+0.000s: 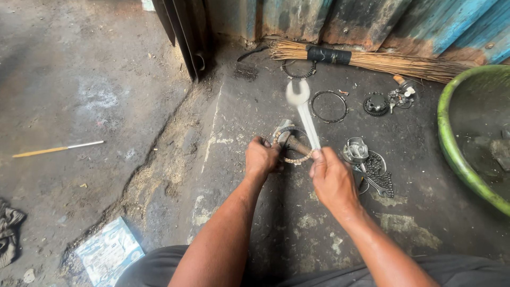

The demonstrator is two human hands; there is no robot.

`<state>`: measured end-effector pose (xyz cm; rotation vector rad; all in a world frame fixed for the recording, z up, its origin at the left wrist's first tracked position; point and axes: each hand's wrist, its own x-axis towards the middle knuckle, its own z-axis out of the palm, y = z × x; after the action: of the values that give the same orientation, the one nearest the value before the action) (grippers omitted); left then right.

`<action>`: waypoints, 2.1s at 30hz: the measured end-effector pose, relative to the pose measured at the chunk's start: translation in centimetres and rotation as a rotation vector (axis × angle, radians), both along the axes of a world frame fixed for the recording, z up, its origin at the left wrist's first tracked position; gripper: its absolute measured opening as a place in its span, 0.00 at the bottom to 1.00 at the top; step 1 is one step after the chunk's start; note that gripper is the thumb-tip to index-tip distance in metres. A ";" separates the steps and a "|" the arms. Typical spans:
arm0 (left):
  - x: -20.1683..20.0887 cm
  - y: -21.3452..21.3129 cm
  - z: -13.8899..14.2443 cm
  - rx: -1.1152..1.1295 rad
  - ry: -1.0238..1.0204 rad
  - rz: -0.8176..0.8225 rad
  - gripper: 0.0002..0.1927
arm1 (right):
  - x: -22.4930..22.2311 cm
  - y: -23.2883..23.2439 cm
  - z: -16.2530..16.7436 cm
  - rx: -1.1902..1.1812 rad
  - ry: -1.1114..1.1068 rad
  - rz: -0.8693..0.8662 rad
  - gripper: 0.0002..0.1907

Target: The person sits on the floor and uses a wrench to tighten a bolt on a circular mechanical part. They repeatedly reposition the wrench and apply force to secure the component.

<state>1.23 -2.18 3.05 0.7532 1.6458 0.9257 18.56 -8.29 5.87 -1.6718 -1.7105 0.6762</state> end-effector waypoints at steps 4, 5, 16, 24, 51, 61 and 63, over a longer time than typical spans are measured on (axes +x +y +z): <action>0.1 0.1 -0.1 -0.022 0.016 -0.001 0.17 | -0.7 0.0 0.0 -0.126 -0.189 -0.019 0.15; 0.1 0.1 -0.1 -0.008 0.015 0.002 0.17 | -0.7 0.0 0.0 -0.086 -0.311 0.040 0.14; 0.2 0.1 -0.4 0.024 0.018 0.017 0.15 | -0.8 0.2 0.7 -0.144 -0.431 -0.006 0.13; 0.1 0.0 -0.4 -0.040 -0.022 -0.014 0.25 | -0.1 0.2 0.9 0.039 -0.042 -0.037 0.17; 0.3 -0.2 0.0 -0.016 -0.083 0.018 0.19 | 0.0 0.4 -2.1 0.088 -0.506 0.152 0.15; 0.4 -0.3 0.3 -0.026 -0.118 0.024 0.21 | -0.3 0.1 -1.0 0.012 -0.330 0.027 0.16; 0.5 -0.4 0.2 -0.029 -0.114 0.027 0.22 | -0.6 0.3 -0.8 0.104 -0.464 0.159 0.14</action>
<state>1.71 -2.55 3.30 0.6479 1.5691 0.9447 17.97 -8.02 5.09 -1.7225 -2.1773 0.2696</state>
